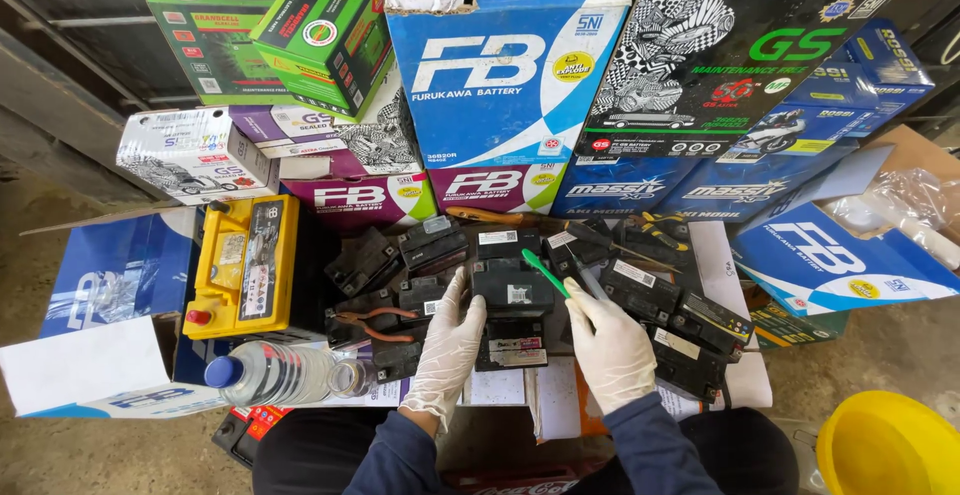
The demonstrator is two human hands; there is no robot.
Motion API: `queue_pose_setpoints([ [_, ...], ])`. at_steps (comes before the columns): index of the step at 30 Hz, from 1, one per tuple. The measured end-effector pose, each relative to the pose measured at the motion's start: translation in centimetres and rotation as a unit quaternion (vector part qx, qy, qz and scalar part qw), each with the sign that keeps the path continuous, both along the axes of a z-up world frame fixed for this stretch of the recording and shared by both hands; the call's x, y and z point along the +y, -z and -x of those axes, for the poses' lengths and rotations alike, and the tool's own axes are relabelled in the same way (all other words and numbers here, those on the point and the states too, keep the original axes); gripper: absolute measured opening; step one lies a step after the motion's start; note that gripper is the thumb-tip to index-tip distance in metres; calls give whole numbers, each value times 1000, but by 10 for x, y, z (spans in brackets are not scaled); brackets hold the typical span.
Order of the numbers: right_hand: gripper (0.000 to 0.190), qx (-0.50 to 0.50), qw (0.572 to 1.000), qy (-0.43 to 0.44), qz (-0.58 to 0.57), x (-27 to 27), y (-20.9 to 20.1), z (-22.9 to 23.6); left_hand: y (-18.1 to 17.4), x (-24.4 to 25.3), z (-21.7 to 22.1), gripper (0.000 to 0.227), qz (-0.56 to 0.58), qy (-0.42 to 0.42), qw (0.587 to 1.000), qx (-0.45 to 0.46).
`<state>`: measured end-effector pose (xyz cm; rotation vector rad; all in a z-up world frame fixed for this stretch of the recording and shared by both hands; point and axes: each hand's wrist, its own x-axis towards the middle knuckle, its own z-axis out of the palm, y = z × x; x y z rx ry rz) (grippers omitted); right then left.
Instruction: Filling battery cells with liquid using a syringe and adjusting components with a small tool
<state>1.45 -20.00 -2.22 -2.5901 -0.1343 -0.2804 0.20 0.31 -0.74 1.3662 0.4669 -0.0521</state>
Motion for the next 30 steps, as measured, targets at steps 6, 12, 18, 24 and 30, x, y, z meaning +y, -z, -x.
queue_pose_setpoints([
  [6, 36, -4, 998, -59, 2, 31, -15, 6, 2, -3, -1, 62, -53, -10, 997, 48],
  [12, 36, -13, 997, -30, 74, 8, -6, -4, -19, -7, -1, 61, -26, -42, 996, 73],
  [18, 36, -67, 996, -47, 28, 11, -8, 8, -20, -9, -1, 62, -70, -28, 994, 84],
  [24, 39, -13, 997, -27, 66, 0, 1, 2, -17, -8, 0, 60, -85, -35, 992, 91],
  [30, 42, -38, 998, -27, -35, -6, 3, 34, 6, -7, -2, 66, -153, -12, 988, -20],
])
